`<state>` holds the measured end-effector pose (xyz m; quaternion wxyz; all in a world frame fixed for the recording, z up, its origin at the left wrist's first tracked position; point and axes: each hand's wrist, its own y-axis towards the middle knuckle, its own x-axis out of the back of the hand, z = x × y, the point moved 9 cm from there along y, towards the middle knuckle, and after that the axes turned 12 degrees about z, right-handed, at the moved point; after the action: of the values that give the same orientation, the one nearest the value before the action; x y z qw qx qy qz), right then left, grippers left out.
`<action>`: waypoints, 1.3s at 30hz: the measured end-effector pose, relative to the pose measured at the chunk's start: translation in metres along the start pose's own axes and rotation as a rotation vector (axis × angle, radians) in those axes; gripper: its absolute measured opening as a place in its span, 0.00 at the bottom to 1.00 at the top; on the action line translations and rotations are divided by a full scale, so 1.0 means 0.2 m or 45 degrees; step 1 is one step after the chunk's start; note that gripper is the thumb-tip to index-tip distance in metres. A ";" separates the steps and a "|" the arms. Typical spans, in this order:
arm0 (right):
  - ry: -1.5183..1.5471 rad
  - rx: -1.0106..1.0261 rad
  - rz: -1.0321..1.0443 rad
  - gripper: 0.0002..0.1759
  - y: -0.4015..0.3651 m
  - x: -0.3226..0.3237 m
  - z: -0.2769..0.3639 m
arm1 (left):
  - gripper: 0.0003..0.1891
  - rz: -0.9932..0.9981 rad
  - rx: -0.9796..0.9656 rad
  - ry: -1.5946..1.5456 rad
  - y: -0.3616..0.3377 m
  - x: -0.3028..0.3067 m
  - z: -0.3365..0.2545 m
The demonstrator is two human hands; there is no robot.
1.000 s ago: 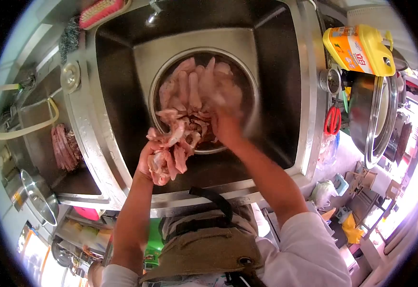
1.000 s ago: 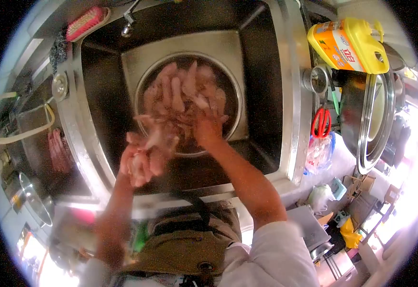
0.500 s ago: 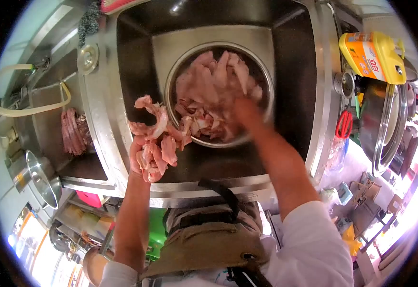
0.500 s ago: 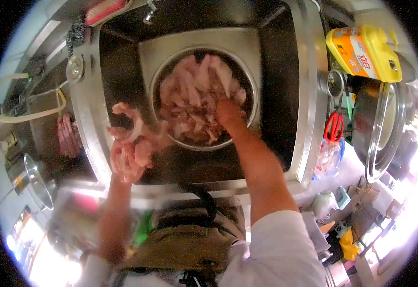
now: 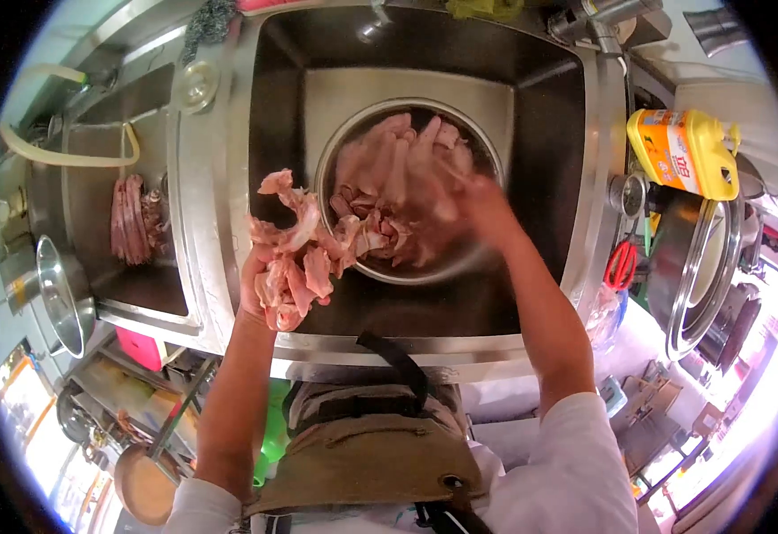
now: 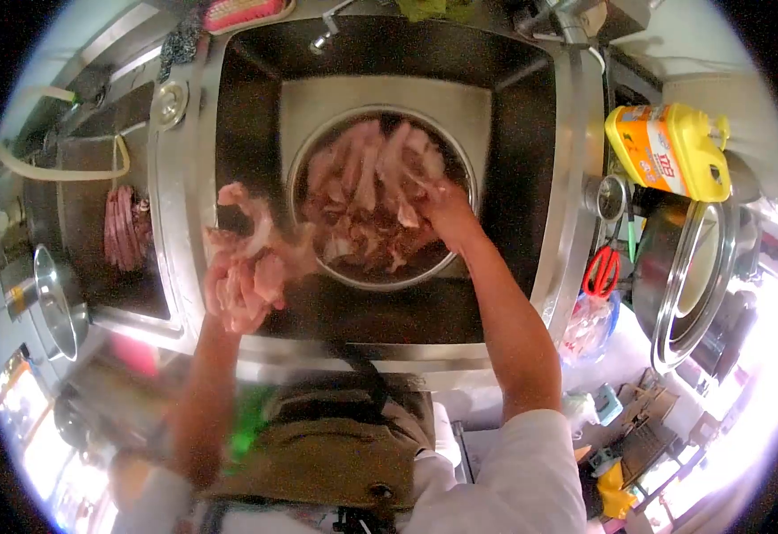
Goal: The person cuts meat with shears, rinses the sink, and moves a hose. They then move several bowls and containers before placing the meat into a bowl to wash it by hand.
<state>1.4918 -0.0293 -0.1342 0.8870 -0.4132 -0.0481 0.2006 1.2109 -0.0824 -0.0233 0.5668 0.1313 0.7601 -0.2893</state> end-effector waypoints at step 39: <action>0.334 0.168 -0.273 0.26 -0.33 -0.15 0.20 | 0.27 -0.039 -0.083 0.007 -0.12 0.03 -0.08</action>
<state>1.4751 -0.0514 -0.0556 0.9271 -0.3693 0.0374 0.0518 1.1833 -0.0920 -0.0194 0.5642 0.1019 0.7726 -0.2729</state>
